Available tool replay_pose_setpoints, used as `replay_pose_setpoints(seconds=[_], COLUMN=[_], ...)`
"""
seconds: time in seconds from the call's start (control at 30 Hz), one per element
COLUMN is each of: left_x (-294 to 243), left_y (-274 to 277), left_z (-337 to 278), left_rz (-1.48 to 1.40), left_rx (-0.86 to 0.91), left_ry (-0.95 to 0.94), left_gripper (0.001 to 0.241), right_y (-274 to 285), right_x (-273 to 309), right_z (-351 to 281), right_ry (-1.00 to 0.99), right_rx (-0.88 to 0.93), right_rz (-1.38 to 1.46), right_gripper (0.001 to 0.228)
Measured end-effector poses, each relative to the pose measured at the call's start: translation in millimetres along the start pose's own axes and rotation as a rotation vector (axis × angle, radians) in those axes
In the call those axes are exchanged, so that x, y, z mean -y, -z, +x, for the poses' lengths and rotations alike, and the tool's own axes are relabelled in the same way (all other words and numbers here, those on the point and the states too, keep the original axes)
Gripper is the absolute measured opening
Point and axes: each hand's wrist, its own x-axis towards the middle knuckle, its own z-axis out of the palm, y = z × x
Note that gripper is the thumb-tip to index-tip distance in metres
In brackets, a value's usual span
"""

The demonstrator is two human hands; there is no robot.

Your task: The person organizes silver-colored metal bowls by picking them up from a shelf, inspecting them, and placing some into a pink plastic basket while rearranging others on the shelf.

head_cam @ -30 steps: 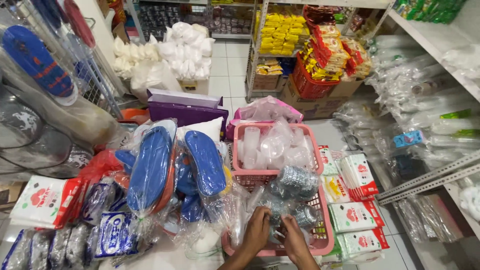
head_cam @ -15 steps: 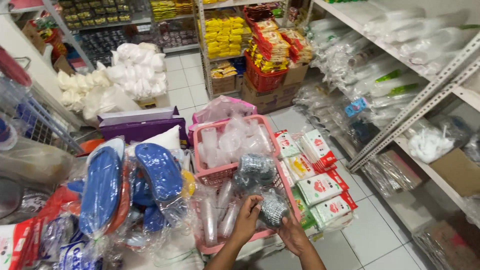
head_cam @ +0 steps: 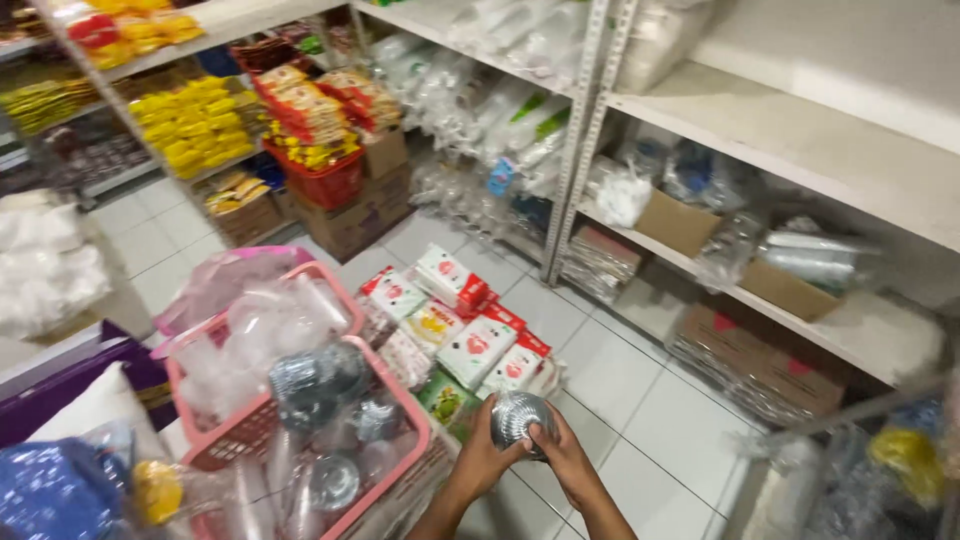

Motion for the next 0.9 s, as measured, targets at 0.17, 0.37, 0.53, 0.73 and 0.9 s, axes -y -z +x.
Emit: replay_pose_setpoints(seconds=[0.17,0.37,0.53,0.73,0.9], left_x=[-42.0,-76.3,-96.3,-102.1,-99.8], left_y=[-73.2,-143.7,-174.7,-201.6,-241.3], left_z=[26.4,36.0,35.9,42.4,66.6], left_rz=[-0.146,-0.269,-0.301,-0.029,-0.158], left_rx=[0.219,0.452,0.556,0.607,0.763], left_ry=[0.039,0.02,0.02,0.125,0.088], left_gripper=[0.098,0.081,0.06,0.062,0.063], right_y=[81.4,134.0,144.3,151.8,179.7], right_x=[30.2,64.9,71.0,63.0,60.4], right_z=[-41.9,-103.9,-128.8,-146.4,-143.0], right_ry=[-0.001,-0.002,-0.022,-0.052,-0.038], right_rx=[-0.199,-0.321,-0.443,-0.524,-0.632], right_rz=[-0.255,-0.322,-0.374,-0.397,-0.35], right_gripper=[0.078,0.092,0.1,0.114,0.113])
